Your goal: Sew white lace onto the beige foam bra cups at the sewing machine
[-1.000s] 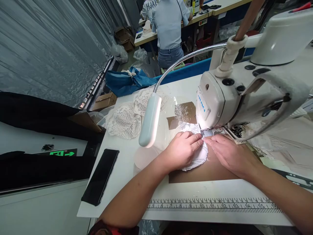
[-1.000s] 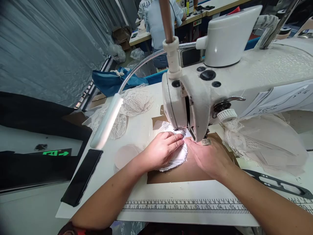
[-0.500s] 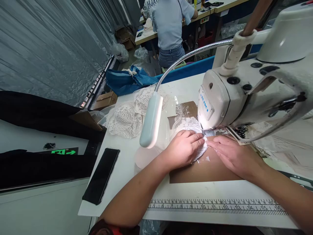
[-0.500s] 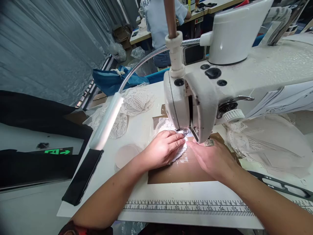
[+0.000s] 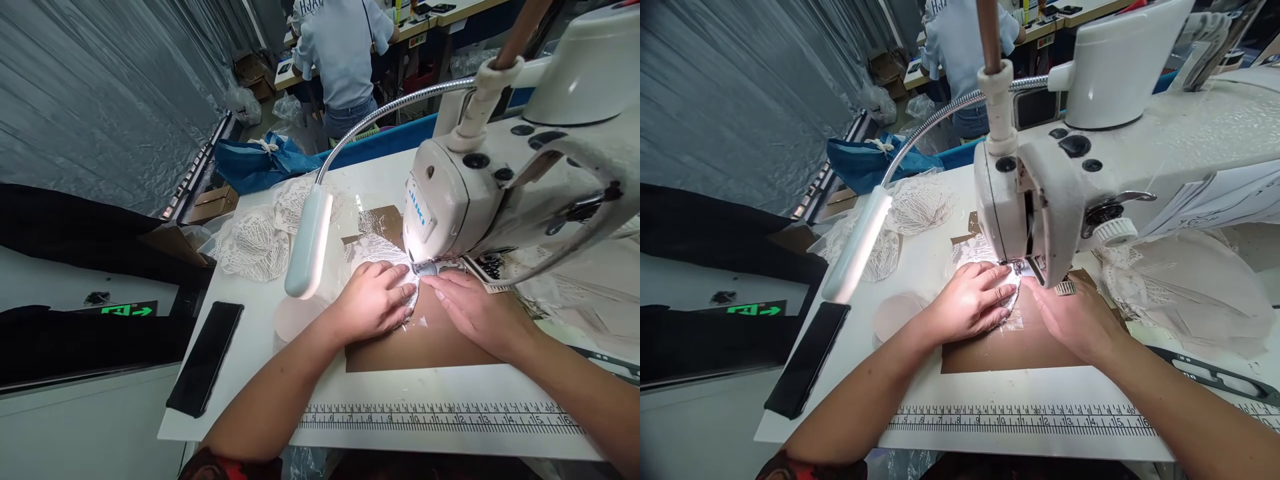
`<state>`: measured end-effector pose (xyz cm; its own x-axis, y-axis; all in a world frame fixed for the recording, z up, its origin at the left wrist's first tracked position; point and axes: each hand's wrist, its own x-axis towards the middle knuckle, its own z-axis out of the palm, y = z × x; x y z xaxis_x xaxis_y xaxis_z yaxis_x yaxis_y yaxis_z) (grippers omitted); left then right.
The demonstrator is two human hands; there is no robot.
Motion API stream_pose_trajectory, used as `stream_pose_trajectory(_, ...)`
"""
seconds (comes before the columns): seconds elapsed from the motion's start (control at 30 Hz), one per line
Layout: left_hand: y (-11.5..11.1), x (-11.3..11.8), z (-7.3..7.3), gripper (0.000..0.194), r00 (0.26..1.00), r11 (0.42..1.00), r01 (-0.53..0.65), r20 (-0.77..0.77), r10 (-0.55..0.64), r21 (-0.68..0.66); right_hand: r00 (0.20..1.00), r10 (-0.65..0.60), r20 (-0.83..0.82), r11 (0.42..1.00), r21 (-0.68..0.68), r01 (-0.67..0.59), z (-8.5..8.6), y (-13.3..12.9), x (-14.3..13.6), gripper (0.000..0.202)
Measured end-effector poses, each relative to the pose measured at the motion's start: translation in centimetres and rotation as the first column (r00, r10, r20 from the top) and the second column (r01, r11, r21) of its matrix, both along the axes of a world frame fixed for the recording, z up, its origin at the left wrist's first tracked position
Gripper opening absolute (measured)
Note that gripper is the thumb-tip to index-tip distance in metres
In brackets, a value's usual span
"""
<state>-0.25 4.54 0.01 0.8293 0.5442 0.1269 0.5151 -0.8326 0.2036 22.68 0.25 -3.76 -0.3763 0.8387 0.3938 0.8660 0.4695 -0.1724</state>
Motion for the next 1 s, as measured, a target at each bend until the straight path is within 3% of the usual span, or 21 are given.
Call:
stream_pose_trajectory(0.07,0.0,-0.1,0.3,0.038,1.0,0.999,0.029,-0.002,-0.029,-0.018,1.0,0.004,0.013,1.0,-0.018,-0.004,0.3,-0.1,-0.1,0.037)
stream_pose_trajectory(0.3,0.4,-0.5,0.4,0.035,0.988,0.988,0.151,-0.015,-0.152,-0.014,0.973,0.198,0.115,0.98,-0.049,-0.194,1.3,-0.2,-0.5,0.038)
stream_pose_trajectory(0.43,0.6,-0.6,0.5,0.037,0.985,0.986,0.164,-0.057,-0.166,-0.029,0.975,0.174,0.139,0.985,-0.042,-0.17,1.6,-0.3,-0.7,0.037)
stream_pose_trajectory(0.63,0.1,0.0,0.3,0.039,0.996,0.997,0.072,-0.049,-0.072,-0.006,0.987,0.082,0.136,0.996,-0.048,-0.076,1.2,-0.3,-0.9,0.039)
stream_pose_trajectory(1.0,0.0,0.0,0.3,0.039,1.0,0.999,0.013,0.015,-0.013,-0.048,0.997,0.001,0.081,0.985,-0.174,0.013,0.2,0.0,-0.5,0.042)
